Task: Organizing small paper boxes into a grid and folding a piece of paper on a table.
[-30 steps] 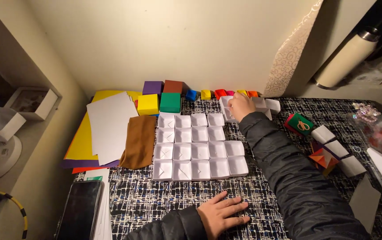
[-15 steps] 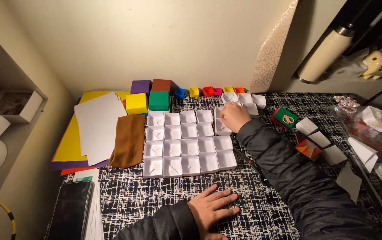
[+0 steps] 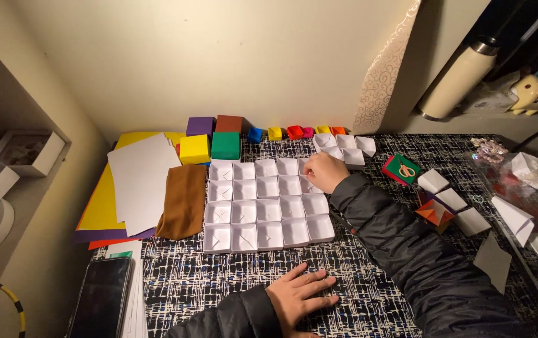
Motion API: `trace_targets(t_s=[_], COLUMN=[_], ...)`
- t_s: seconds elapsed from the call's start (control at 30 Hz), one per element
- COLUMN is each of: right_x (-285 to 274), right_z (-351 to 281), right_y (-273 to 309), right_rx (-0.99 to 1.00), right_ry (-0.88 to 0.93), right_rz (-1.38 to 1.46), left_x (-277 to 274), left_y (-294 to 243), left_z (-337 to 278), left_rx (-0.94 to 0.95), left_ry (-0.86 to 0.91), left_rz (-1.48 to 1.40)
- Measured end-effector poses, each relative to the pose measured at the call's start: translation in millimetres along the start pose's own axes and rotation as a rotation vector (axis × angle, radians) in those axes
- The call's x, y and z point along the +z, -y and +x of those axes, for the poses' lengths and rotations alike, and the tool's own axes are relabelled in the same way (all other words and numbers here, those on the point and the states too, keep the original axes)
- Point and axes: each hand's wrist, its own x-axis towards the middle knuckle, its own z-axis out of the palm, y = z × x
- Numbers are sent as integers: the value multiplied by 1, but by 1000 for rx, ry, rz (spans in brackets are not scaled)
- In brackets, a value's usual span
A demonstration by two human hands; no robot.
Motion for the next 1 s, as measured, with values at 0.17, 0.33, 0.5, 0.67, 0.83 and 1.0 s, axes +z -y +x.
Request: trace_targets(t_s=[0.17, 0.33, 0.5, 0.67, 0.83, 1.0], right_x=[-24, -27, -1, 7, -14, -40], right_z=[7, 29, 57, 67, 42, -2], right_y=[-18, -69, -92, -94, -82, -73], right_rx=[-8, 149, 174, 192, 118, 50], right_ry=[-125, -252, -90, -49, -81, -13], right_rz=[112, 95, -94, -149, -161, -81], left_x=[1, 8, 21, 25, 12, -11], left_y=[3, 10, 18, 19, 14, -1], left_z=[0, 0, -2, -4, -1, 3], left_rx=[-1, -11, -9, 15, -3, -13], left_ry=[35, 102, 93, 26, 88, 61], left_rz=[-4, 4, -21, 3, -21, -56])
